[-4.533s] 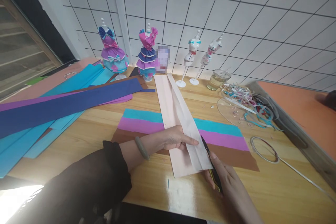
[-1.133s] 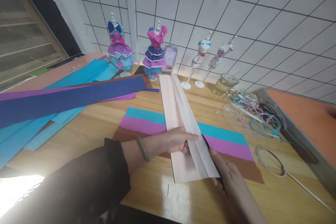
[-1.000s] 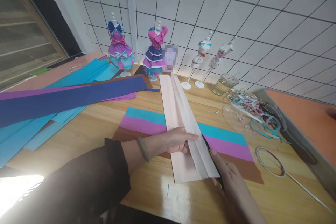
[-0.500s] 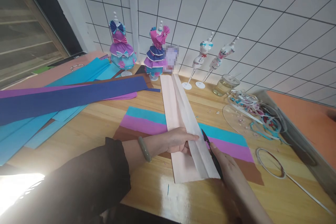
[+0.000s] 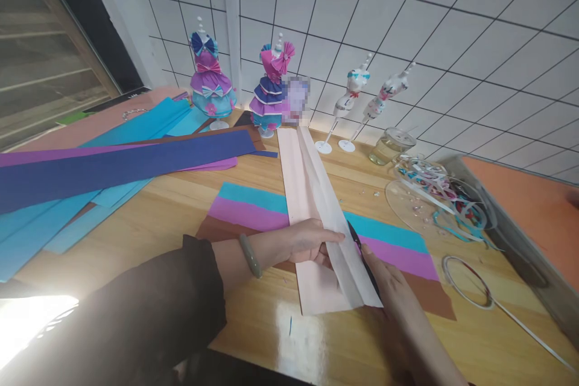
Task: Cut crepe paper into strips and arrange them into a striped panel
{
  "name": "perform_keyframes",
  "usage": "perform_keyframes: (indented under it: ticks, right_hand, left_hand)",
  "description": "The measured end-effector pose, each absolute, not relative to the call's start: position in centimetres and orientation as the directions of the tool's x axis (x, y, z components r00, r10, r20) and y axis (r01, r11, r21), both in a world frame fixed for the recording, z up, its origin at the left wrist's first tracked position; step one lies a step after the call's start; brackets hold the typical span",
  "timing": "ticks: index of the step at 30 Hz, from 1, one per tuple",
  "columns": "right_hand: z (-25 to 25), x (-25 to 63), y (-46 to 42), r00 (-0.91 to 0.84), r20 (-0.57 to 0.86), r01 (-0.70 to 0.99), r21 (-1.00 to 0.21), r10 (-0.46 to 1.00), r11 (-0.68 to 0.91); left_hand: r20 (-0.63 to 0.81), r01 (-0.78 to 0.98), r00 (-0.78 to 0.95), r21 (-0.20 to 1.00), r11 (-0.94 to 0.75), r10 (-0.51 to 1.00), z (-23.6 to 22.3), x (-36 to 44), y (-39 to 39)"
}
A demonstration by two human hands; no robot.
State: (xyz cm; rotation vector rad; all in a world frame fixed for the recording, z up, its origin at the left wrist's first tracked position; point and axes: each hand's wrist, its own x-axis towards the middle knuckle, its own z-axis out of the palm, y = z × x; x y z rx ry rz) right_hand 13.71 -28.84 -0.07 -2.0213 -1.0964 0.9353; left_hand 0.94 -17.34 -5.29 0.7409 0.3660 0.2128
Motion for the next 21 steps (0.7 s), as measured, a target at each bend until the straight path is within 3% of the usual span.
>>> perform_keyframes:
  ticks: [3, 12, 21]
  right_hand:
    - [-0.1, 13.7, -28.7, 0.344, -0.325, 0.367, -0.817, 0.881, -0.444]
    - [1.3, 12.8, -28.5, 0.344, -0.267, 0.354, -0.851, 0.900, -0.388]
    - [0.5, 13.3, -28.5, 0.359, -0.323, 0.382, -0.805, 0.876, -0.453]
  left_hand:
    - [-0.253, -0.054, 0.916, 0.690, 0.722, 0.311, -5.2, 0.9, -17.4]
    - [-0.270, -0.039, 0.908, 0.706, 0.707, 0.319, -5.1, 0.8, -17.4]
    - [-0.271, -0.049, 0.909, 0.686, 0.726, 0.317, -4.9, 0.8, -17.5]
